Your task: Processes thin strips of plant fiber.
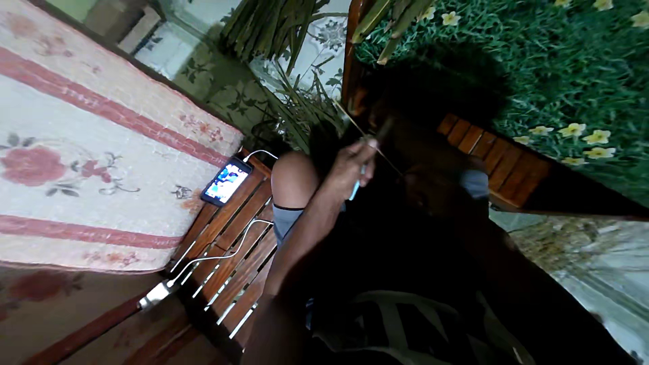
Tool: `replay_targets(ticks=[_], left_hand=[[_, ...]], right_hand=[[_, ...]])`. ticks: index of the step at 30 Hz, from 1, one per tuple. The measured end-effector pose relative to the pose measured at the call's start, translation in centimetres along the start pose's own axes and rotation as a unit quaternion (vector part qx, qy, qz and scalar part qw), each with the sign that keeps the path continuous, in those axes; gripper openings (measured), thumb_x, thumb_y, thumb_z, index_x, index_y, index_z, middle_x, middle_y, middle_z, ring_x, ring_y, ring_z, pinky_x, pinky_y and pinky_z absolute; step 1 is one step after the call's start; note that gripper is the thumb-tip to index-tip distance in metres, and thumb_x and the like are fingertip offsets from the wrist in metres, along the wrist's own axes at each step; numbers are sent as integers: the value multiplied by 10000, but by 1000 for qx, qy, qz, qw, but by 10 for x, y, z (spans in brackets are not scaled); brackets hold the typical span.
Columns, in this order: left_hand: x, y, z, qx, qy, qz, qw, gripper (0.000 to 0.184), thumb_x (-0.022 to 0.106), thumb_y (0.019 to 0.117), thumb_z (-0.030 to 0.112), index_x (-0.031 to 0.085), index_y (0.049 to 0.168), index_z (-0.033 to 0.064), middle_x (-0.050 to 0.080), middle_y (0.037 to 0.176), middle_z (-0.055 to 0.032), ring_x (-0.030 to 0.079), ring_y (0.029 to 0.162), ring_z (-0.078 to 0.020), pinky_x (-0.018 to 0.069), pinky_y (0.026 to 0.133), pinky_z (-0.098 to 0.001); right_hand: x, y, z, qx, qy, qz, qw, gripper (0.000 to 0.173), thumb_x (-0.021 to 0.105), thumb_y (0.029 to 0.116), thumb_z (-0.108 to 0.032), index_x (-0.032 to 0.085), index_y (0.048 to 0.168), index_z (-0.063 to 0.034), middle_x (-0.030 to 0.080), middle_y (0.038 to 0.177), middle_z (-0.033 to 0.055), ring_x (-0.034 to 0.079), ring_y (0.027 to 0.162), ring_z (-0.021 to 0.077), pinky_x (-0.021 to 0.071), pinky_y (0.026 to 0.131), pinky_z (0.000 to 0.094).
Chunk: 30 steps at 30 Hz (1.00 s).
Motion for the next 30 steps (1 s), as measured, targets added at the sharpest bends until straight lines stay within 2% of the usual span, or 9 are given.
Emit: replay_targets(ticks=[2, 5, 7, 11, 12, 15, 20, 25, 30], left_hand=[[-13, 5, -1, 15, -55, 15, 998, 352, 378, 1118, 319, 611, 1240, 85, 466, 575, 22, 434, 419, -58, 409, 396, -195], [-2, -1, -12, -8, -12, -57, 998, 286, 435, 1101, 295, 603, 997, 89, 504, 544, 6, 477, 420, -70, 433, 417, -205], [0, -2, -7, -13, 10, -65, 998, 271, 457, 1093, 239, 610, 936, 79, 514, 537, 24, 479, 424, -46, 426, 422, -178], [-36, 9, 22, 21, -60, 63, 996, 323, 397, 1106, 393, 608, 1098, 148, 417, 507, 53, 399, 360, -35, 362, 351, -177], [-45, 11, 32, 40, -88, 86, 992, 379, 351, 1121, 373, 619, 1233, 129, 424, 519, 64, 407, 373, -31, 379, 359, -176], [-61, 14, 45, 75, -148, 118, 979, 460, 262, 1131, 405, 567, 1326, 120, 441, 516, 73, 425, 379, -27, 414, 377, -176], [-28, 5, 9, 38, -41, 84, 995, 365, 369, 1111, 407, 584, 1303, 182, 450, 554, 51, 441, 404, -50, 422, 387, -199], [13, -9, -13, -36, 105, -74, 991, 210, 474, 1089, 183, 619, 1029, 44, 529, 566, 33, 499, 448, -29, 451, 445, -176], [-29, 3, 18, 41, -75, 24, 996, 365, 350, 1117, 358, 614, 1227, 130, 425, 550, 55, 401, 391, -41, 382, 374, -182]], right_hand=[[2, 0, 0, 8, 20, -22, 1000, 272, 404, 1059, -203, 636, 1119, -75, 487, 627, -106, 437, 484, 4, 399, 451, 171], [4, 1, 0, 2, 64, -25, 998, 254, 408, 1058, -198, 638, 1089, -93, 466, 609, -116, 427, 483, 0, 397, 460, 166], [1, -2, 0, 10, 69, -19, 997, 249, 402, 1049, -184, 632, 1078, -94, 444, 597, -122, 405, 466, -6, 380, 443, 157], [-15, -28, 1, 27, -56, -24, 998, 266, 410, 1022, -105, 627, 1105, 22, 474, 630, -82, 422, 495, -18, 390, 476, 151], [-19, -35, 2, 39, -72, -29, 996, 273, 408, 1024, -92, 620, 1123, 48, 490, 651, -65, 435, 514, -9, 405, 498, 163], [-26, -44, 13, 74, -26, -7, 997, 262, 380, 1032, -126, 610, 1109, -27, 493, 626, -95, 445, 484, -6, 401, 458, 156], [-11, -21, 8, 50, -7, 22, 998, 297, 368, 1091, -197, 623, 1150, -58, 549, 695, -80, 459, 520, 2, 395, 466, 155], [6, 0, -6, 10, -41, 16, 999, 285, 416, 1090, -209, 624, 1155, -25, 559, 698, -72, 479, 531, -10, 424, 485, 155], [-3, -8, -5, -21, -155, -4, 988, 303, 436, 1069, -168, 656, 1140, 27, 563, 721, -27, 475, 577, -2, 436, 545, 178]])
Point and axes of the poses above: each hand's wrist, its own y-axis towards the middle knuckle, its own x-axis out of the palm, z = x × y, the point moved 4 cm from there along y, towards the middle knuckle
